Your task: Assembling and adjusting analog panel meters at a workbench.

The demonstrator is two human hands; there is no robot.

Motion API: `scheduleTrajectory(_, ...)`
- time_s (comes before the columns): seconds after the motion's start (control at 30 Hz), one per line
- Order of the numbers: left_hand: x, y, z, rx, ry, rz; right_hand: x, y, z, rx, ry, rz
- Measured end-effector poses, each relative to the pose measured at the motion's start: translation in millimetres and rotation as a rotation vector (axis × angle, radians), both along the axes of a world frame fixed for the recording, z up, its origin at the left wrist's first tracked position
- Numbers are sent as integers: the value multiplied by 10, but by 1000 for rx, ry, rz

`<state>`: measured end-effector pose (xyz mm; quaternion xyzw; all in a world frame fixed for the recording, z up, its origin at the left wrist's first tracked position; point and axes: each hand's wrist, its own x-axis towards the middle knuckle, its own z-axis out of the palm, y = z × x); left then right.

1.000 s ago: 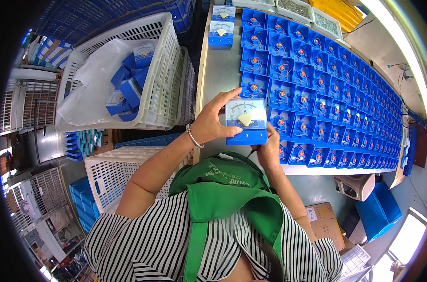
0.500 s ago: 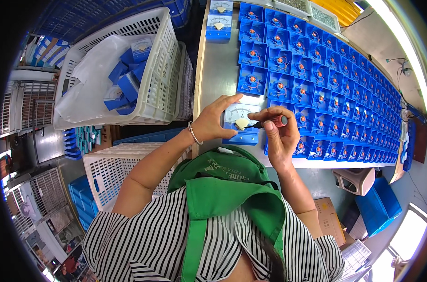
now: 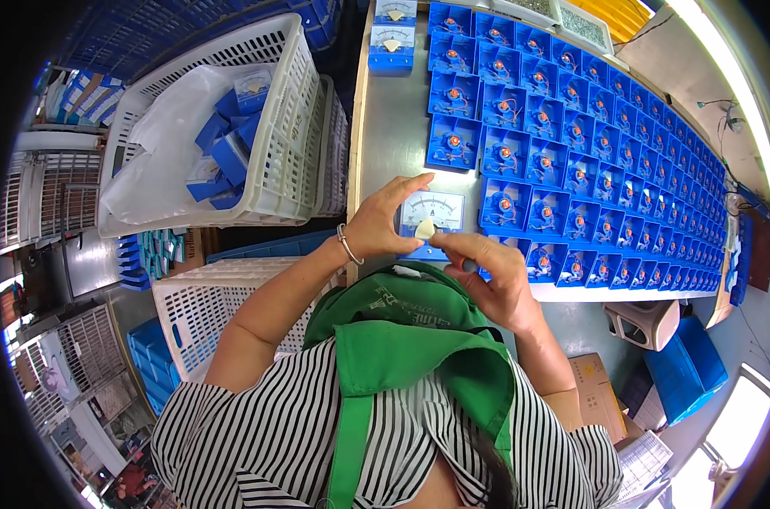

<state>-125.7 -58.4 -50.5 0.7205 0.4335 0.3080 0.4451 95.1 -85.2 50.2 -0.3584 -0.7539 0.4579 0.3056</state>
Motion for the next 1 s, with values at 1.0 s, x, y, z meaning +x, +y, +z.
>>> scheduleTrajectory(1.0, -41, 24, -57, -17, -38, 17, -50, -99, -268, 60, 118, -362)
